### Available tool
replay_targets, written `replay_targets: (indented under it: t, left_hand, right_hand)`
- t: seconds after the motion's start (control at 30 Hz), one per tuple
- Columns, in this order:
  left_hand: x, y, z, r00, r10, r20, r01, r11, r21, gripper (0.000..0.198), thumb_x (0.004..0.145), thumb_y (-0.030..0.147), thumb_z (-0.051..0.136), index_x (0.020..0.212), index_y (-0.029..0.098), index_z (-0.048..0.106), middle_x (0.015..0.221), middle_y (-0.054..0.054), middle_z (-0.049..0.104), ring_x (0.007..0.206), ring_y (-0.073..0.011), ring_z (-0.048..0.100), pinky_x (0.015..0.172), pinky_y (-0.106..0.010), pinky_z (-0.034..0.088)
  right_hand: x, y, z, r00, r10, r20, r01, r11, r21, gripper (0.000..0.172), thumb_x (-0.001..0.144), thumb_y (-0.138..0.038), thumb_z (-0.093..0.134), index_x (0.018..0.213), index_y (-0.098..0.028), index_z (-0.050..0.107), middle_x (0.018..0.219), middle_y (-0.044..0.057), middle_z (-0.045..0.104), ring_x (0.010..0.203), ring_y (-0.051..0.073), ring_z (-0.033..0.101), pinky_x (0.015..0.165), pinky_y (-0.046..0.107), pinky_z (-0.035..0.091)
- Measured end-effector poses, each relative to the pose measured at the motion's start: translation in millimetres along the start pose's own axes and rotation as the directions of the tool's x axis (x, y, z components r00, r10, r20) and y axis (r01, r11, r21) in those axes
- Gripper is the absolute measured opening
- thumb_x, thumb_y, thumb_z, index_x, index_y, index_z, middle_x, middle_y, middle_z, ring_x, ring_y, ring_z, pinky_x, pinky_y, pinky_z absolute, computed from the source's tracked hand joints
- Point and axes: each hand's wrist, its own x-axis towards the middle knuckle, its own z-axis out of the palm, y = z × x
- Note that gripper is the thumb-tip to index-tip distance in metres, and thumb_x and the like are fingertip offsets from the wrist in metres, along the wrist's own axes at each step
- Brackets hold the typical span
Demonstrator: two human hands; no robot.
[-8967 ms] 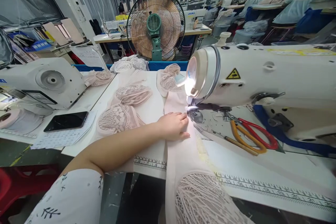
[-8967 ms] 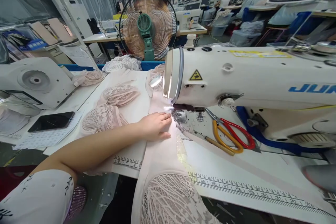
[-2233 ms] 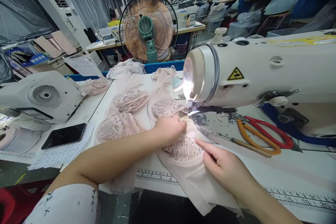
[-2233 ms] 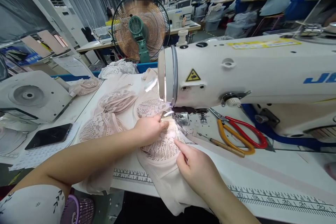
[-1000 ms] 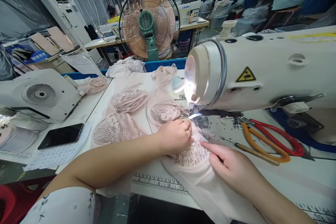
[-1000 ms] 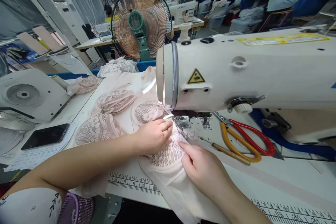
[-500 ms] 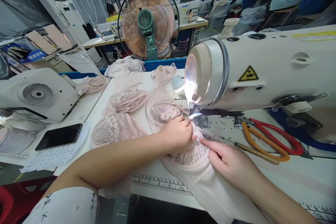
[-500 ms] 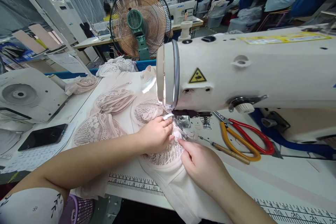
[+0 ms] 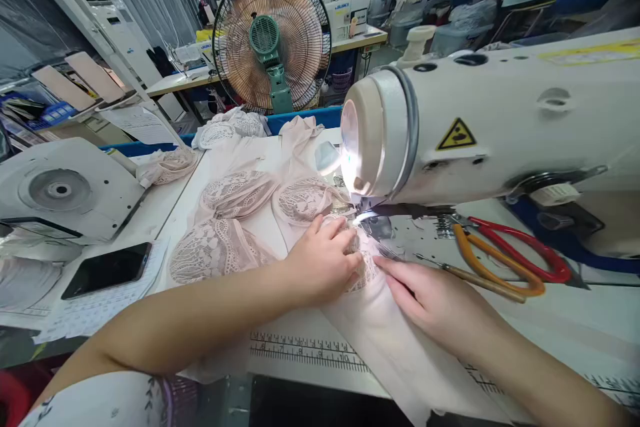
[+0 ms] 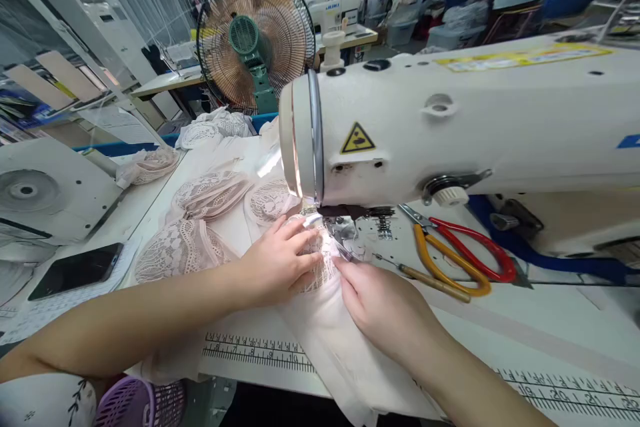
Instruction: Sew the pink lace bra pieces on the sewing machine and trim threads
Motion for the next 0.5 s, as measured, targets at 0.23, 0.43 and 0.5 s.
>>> replay_targets:
  t: [0.23,0.43,0.5]
  left_hand:
    - [-18.2,2.0,-7.4,0.962,-0.155,0.225,0.182,0.978,-0.103,0.067,0.080,0.054,0.057,0.136,0.021,0.041,0.153,-0.020,0.011,0.139,-0.0459,0.007,0.095,-0.076,0.023]
    - [-7.0,-11.7,-8.3,0.917,-0.279,0.285,0.325,0.937,-0.129,0.068,0.079,0.053,0.059,0.138,0.026,0.040,0.155,-0.016,-0.002,0.137,-0.0491,0.007,0.095,-0.070,0.032]
    - [-3.4,-17.0,-9.1,0.916,-0.287,0.280,0.335,0.932,-0.141,0.067,0.079,0.051,0.060,0.138,0.026,0.041,0.155,-0.017,-0.002,0.136,-0.0496,0.013,0.096,-0.067,0.034]
  right_hand:
    - [-9.4,7.6,1.9,0.994,0.016,0.112,-0.002,0.993,-0.119,0.049,0.088,-0.028,0.029,0.131,-0.030,0.053,0.093,0.006,0.068,0.081,0.023,0.063,0.061,0.032,0.048]
    - [4.9,-11.0,-10.7,0.990,0.056,0.130,-0.021,0.966,-0.258,0.047,0.089,-0.025,0.035,0.133,-0.033,0.049,0.086,0.005,0.069,0.072,0.022,0.064,0.051,0.027,0.037]
    - [9.7,-16.3,-14.3,0.987,0.080,0.139,-0.037,0.957,-0.287,0.045,0.090,-0.028,0.036,0.133,-0.031,0.050,0.082,0.006,0.070,0.067,0.022,0.063,0.048,0.027,0.032]
